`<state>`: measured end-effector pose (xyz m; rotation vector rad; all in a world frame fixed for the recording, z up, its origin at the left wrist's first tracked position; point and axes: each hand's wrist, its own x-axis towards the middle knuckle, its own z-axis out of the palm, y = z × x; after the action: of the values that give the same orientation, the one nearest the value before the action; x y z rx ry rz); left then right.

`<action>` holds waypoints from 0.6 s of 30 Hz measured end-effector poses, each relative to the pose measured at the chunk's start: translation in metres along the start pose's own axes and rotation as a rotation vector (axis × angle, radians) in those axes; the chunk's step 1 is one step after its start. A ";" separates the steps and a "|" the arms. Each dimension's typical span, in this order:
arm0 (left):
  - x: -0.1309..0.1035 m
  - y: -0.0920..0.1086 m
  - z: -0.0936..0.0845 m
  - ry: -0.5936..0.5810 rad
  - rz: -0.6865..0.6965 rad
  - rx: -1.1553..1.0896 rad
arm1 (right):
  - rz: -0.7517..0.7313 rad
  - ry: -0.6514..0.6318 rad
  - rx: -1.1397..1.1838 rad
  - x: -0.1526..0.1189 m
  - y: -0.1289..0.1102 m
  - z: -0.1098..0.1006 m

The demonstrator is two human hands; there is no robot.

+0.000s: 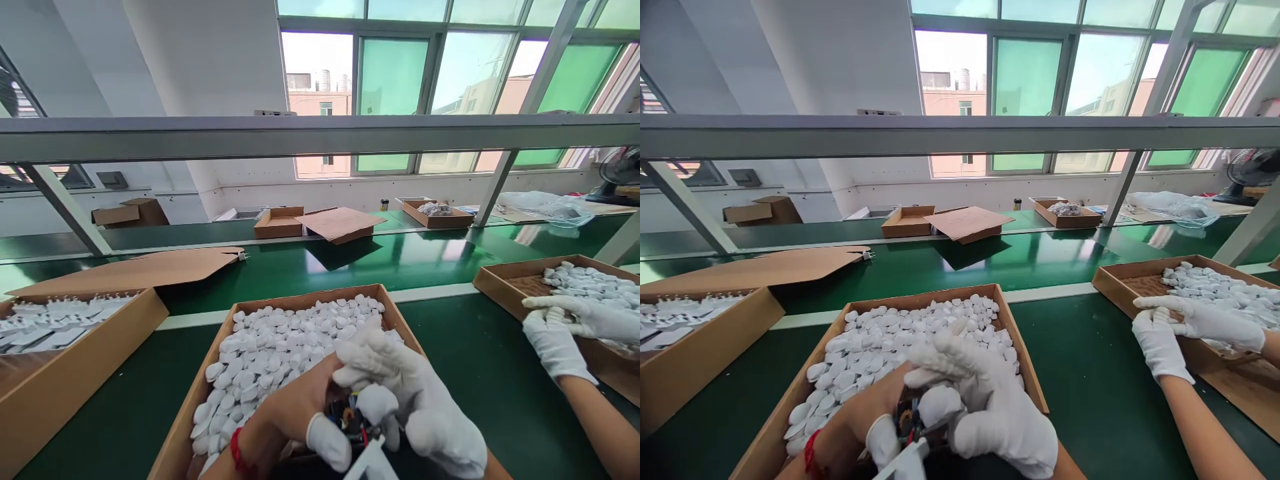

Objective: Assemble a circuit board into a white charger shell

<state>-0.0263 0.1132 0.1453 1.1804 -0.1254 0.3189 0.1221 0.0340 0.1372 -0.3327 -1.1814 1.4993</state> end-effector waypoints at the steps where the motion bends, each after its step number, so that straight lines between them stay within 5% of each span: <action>1: 0.002 0.002 -0.001 -0.006 0.004 0.022 | 0.009 0.019 -0.018 0.000 -0.001 0.001; 7: 0.006 0.006 -0.010 -0.089 0.112 0.379 | -0.109 -0.077 -0.366 0.005 -0.004 0.000; 15: 0.008 0.005 -0.018 -0.152 0.179 0.434 | -0.016 -0.067 -0.335 0.007 -0.009 0.001; 18: 0.005 0.007 -0.014 -0.125 0.112 0.552 | -0.034 -0.251 -0.438 0.012 -0.009 -0.001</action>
<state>-0.0246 0.1291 0.1471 1.7450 -0.2222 0.3916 0.1243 0.0437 0.1485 -0.4222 -1.7124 1.2684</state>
